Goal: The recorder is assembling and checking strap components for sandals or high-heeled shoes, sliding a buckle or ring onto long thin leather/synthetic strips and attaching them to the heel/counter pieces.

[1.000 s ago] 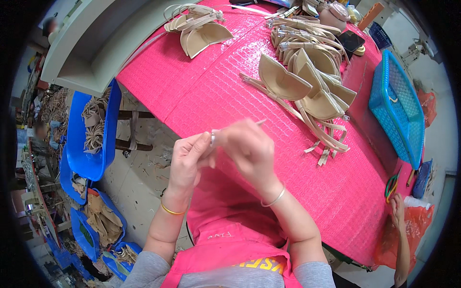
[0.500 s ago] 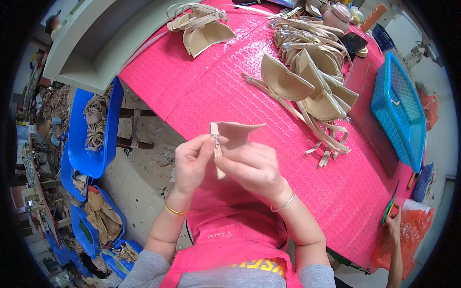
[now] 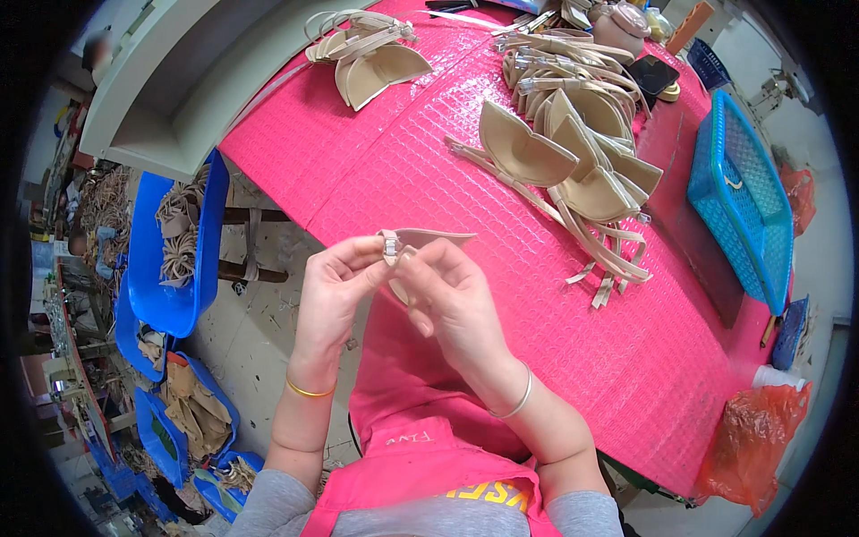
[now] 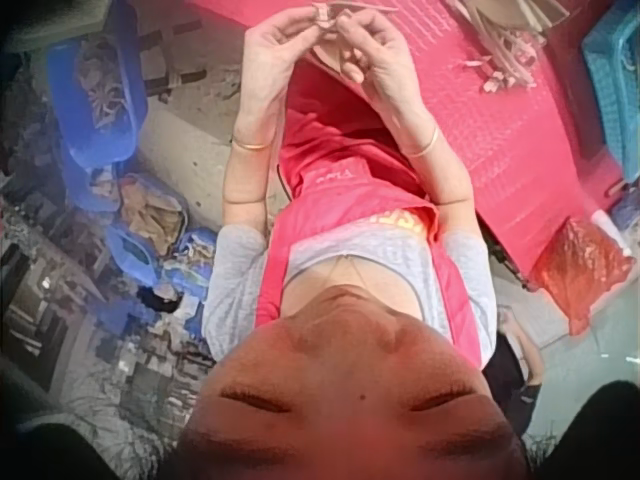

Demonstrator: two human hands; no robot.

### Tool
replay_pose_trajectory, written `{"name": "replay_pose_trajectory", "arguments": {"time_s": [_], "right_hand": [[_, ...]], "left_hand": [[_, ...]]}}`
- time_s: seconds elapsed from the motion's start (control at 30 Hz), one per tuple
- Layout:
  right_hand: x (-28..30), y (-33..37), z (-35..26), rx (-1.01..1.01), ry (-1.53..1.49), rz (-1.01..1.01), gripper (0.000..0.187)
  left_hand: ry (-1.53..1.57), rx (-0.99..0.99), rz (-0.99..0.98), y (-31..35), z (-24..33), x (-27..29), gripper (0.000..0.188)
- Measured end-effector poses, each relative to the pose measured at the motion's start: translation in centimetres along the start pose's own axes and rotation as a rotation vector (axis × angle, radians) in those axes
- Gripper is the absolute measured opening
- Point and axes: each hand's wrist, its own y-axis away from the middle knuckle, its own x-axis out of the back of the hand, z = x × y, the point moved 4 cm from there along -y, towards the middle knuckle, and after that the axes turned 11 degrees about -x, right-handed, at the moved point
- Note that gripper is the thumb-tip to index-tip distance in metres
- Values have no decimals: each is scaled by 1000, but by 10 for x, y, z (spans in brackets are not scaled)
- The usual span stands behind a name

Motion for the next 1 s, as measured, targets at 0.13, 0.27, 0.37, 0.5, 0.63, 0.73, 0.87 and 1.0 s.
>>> {"name": "replay_pose_trajectory", "arguments": {"time_s": [0.13, 0.27, 0.37, 0.5, 0.63, 0.73, 0.87, 1.0], "right_hand": [[-2, -4, 6, -134, -76, -48, 13], [8, -9, 16, -189, -149, -44, 15], [14, -11, 19, -192, -156, -41, 15], [17, -13, 21, -202, -127, -116, 17], [16, -23, 8, 125, 87, 78, 16], [17, -36, -7, 67, 420, -76, 13], [14, -43, -44, 540, 800, 114, 10], [35, -64, -30, 490, 1184, 100, 9]], "left_hand": [[19, -5, -29, -3, 4, -1, 26], [-335, -118, -67, -2, -5, 0, 21], [-414, -101, -68, -1, -10, 0, 18], [-513, -275, 7, 3, -6, -3, 13], [-733, -431, -17, 5, 3, -7, 11], [-768, -482, -87, 2, 3, -1, 12], [-671, -434, -92, -6, 4, 6, 15], [-588, -339, -122, -40, 3, 18, 27]]}}
